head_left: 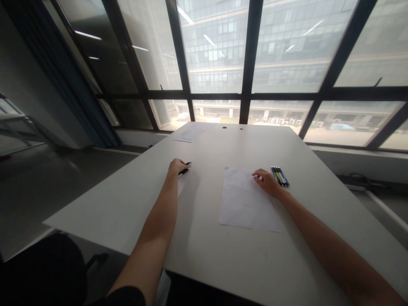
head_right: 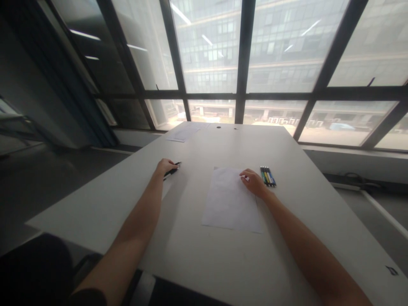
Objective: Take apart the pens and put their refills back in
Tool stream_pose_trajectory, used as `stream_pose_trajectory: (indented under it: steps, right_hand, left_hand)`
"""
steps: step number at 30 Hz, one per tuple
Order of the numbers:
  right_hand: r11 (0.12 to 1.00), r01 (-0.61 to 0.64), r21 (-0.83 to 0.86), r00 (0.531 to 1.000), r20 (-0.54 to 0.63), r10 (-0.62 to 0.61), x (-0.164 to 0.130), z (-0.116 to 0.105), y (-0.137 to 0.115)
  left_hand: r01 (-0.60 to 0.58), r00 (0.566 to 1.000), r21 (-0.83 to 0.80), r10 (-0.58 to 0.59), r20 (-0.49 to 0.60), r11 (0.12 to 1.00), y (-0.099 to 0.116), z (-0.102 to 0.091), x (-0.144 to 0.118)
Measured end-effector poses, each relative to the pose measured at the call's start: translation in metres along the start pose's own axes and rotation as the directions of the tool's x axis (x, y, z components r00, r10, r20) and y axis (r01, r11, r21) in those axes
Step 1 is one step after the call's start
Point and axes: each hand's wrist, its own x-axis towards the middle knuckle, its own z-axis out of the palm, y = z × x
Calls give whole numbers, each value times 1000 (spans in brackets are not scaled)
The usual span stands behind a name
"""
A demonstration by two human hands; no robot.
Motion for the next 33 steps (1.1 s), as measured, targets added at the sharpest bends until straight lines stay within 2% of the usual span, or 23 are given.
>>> stream_pose_trajectory:
  steps: [6,10,17,23,26,29,33]
  right_hand:
    - [999,9,31,1000,-12,-9,0,1,2]
    - [1000,1,26,1000,-2,-1,0,0,0]
    - [1000,-6,23,1000,0,6,0,-1,-1]
    - [1000,-13,19,1000,13,13,0,-2,-2]
    - [1000,-16,19,1000,15,15,0,-2,-2]
    - [1000,-22,10,1000,13,22,0,-1,-3]
    - [1000,-11,19,1000,-11,11,2,-1,-4]
  left_hand:
    - [-14,999,1,14,38,1000,-1,4,1]
    - [-15,1000,7,15,19,1000,2,2,-3]
    - [-55,998,-75,54,-10,996,18,-19,-11]
    - [-110,994,-231,100,-53,967,44,-50,-25]
    - [-156,987,-337,157,-26,929,63,-59,-40]
    - [-192,974,-411,223,29,891,81,-59,-55]
    - [-236,942,-540,326,76,808,102,-43,-66]
